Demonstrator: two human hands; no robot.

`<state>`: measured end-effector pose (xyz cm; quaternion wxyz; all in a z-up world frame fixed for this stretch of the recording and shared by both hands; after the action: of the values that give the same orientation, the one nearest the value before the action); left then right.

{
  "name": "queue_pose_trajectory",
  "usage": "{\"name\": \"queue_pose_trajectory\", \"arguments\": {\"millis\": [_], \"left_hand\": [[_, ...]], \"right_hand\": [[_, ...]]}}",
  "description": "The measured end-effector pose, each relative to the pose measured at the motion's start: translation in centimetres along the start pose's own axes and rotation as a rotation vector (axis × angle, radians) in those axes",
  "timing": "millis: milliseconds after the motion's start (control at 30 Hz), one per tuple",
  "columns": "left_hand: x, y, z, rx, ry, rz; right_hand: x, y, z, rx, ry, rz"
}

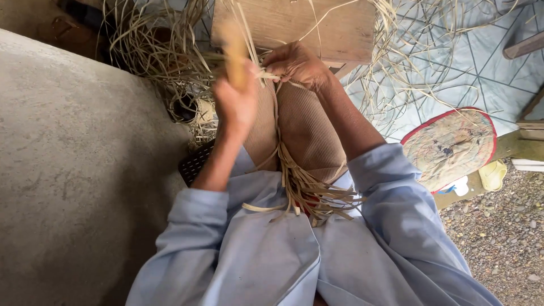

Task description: Weaving thin bamboo strips together to create a structured mat or basket, using a wooden tool to assist in the process.

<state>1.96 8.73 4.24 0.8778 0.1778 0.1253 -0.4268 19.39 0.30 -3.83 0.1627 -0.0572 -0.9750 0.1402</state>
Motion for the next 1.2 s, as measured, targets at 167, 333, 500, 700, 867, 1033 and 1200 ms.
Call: {"name": "queue_pose_trajectory", "arguments": {"millis": [167, 333, 500, 700, 867, 1033, 1200], "left_hand": [[-1.4, 5.2, -6.7, -0.518, -0.025, -0.133], [-0.8, 5.7, -7.0, -0.826, -0.293, -0.307], [-0.9, 6.7, -7.9, -0.683, -0.182, -0.235], [-5.0, 10.8, -8.3, -0.132, -0.082, 0.015], [-9.5, 10.4, -3.9, -0.486, -0.194, 0.119], [-6.6, 4.1, -1.5, -0.704, -0.741, -0.076], [-0.6, -2.7, -5.1, -0.483, -0.799, -0.082]], "right_hand": [[1.5, -0.6, -0.9, -0.088, 0.049, 0.002], [1.9, 0.0, 0.0, -0.221, -0.013, -0.051], [4.6, -0.9, -2.3, -0.453, -0.693, 0.105], [4.9, -0.3, 0.8, 0.171, -1.465, 0.234], [7.7, -4.2, -3.3, -0.257, -1.269, 0.491], [11.1, -7.7, -6.3, -0.381, -0.419, 0.299], [13.2, -7.0, -5.2, -0.299, -0.172, 0.173]]}}
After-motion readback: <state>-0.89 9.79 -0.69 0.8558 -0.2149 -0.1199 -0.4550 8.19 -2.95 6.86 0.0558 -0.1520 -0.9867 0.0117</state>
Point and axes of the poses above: each hand's wrist, its own y-axis towards the middle knuckle, its own x-axis out of the palm, z = x × y, the point moved 2 cm from there along y, towards the middle knuckle, and after that the axes turned 15 degrees about -z, right-handed, at the moved point
